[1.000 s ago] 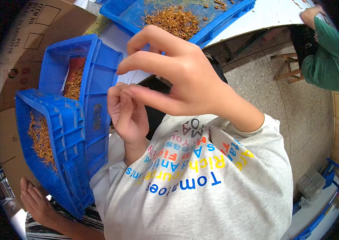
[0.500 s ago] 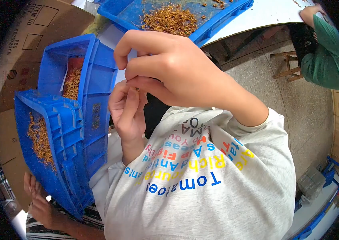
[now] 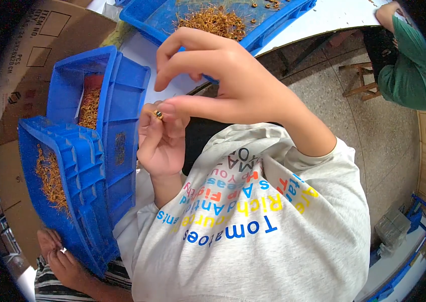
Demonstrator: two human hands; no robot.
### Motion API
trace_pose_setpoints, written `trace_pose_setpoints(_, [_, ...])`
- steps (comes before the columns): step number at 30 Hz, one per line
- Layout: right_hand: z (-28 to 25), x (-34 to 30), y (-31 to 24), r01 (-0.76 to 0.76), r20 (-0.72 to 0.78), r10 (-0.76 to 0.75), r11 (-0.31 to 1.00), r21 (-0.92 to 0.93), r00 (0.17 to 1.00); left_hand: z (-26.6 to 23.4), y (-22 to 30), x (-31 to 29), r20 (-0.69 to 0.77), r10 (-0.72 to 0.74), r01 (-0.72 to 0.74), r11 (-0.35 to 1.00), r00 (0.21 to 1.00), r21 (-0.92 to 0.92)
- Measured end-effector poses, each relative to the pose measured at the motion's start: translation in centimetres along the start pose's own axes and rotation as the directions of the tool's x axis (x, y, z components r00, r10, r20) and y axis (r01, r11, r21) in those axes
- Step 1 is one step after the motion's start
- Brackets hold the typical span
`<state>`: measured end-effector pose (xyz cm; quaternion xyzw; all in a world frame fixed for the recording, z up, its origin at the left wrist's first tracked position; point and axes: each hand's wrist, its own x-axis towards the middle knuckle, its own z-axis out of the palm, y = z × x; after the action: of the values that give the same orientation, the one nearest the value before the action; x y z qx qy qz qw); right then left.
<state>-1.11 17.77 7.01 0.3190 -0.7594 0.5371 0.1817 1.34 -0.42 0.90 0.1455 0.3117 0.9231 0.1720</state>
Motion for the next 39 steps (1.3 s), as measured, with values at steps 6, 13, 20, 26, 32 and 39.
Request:
trace_pose_setpoints(6, [-0.4,-0.6,0.9,-0.073,0.035,0.069,0.985,0.153,0.997,-0.3,-0.3,0.4,0.085,0.019,-0.021,1.0,0.996,0.023])
trace_pose_setpoints(13, [0.0,-0.2,1.2,-0.022,0.036,0.016,0.983,0.18,0.999,-0.3,-0.6,-0.3,-0.023,-0.083,0.084,0.996,0.996,0.021])
trace_pose_setpoints(20, [0.6,-0.5,0.4,0.007,-0.107,-0.004,1.0,0.025,0.994,0.4,-0.7,-0.4,-0.189,0.182,-0.103,0.925,0.965,0.364])
trace_pose_setpoints(26, [2.0,-1.5,-0.5,0.043,-0.19,-0.057,0.996,-0.076,0.98,0.6,-0.8,-0.1,-0.143,0.254,-0.165,0.876,0.957,0.452])
trace_pose_setpoints(32, [2.3,-1.7,0.0,0.109,-0.164,-0.126,0.988,-0.108,0.978,0.8,-0.9,0.0,-0.196,0.205,-0.117,0.916,0.959,0.383])
trace_pose_setpoints(39, [2.0,-2.0,0.2,0.144,-0.176,-0.149,0.989,-0.037,0.973,1.8,-0.7,0.0,-0.208,0.101,-0.098,0.995,0.973,0.022])
